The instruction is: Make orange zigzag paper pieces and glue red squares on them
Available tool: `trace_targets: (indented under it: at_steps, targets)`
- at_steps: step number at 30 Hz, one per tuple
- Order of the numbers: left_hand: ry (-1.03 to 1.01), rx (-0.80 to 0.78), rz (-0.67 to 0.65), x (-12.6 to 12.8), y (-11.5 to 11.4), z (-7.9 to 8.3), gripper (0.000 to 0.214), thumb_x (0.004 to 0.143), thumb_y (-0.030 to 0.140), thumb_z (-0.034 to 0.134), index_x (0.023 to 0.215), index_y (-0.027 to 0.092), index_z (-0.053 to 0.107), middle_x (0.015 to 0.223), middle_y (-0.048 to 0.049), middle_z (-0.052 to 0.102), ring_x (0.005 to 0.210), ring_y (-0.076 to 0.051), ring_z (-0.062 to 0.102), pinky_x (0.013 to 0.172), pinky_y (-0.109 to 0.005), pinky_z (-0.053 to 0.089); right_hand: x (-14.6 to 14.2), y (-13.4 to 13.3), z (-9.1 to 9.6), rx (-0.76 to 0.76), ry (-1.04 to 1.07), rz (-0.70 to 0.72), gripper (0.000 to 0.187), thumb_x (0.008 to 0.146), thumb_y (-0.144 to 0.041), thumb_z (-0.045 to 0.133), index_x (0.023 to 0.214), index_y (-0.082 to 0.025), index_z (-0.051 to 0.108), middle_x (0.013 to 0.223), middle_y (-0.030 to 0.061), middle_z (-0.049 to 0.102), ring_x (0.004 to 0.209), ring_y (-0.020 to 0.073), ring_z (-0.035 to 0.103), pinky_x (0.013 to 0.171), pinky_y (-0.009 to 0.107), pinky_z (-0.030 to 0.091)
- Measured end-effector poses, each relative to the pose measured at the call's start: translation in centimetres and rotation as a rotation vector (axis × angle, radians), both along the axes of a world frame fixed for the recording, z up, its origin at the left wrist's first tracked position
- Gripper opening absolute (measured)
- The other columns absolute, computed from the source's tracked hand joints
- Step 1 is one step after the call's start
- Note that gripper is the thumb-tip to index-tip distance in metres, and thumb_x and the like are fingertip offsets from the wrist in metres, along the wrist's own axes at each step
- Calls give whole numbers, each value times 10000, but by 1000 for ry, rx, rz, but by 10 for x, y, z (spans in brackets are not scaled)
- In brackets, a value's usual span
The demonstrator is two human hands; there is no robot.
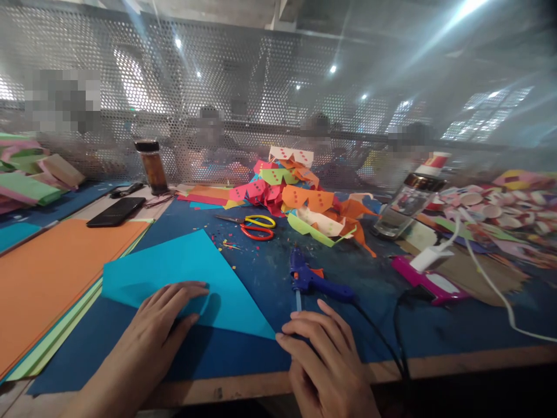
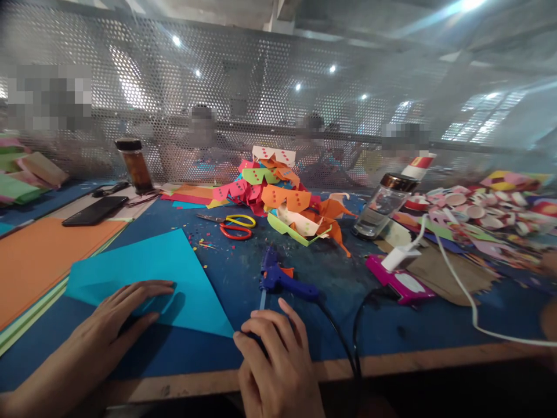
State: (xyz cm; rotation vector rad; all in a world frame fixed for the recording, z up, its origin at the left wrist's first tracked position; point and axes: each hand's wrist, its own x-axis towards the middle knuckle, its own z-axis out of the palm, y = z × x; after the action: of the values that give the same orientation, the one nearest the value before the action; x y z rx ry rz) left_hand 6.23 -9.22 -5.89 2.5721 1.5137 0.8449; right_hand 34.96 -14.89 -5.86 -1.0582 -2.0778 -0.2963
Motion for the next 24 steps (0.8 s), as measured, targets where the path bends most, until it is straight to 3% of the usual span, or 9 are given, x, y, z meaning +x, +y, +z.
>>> trace_targets:
  at_steps: [6,12,17,20,24]
  targets:
    - [-57,-70,-20,-3,0,-1,216,989,354,457,999,328,671,1273,-14,714,1128,-281,678,896,-502,574,1,-1,-3,-29,-19,1,340,851,22,506,1035,-202,683,999,29,696,1058,202,622,1085,491,387]
    - [-105,-146,-24,-1,-1,1,202,968,341,469,978,338,670,1281,-17,708,1148,-318,662,923,-605,535,-5,1,7,72,6,-20,320,883,3,481,1119,-123,656,1077,89,687,1136,217,582,1089,468,378]
    - [-145,-138,-24,0,-2,1,182,949,297,484,961,331,662,1261,-24,713,1141,-320,661,931,-620,522,-41,3,19,90,-32,64,271,914,-129,587,1168,-154,680,1116,41,728,1137,209,588,1081,391,382]
    - [-151,-111,-21,1,-1,-1,164,934,255,501,970,319,647,1234,-36,723,1126,-313,667,922,-601,531,-68,11,17,81,17,117,256,987,-243,532,1177,-154,678,1107,38,733,1085,209,603,1031,383,379]
    - [-149,-106,-27,1,-1,-3,163,926,215,499,971,309,624,1256,-36,719,1142,-303,662,946,-596,518,-85,19,14,-72,-114,107,239,978,-265,582,1188,-184,661,1104,22,716,1028,213,595,970,394,354]
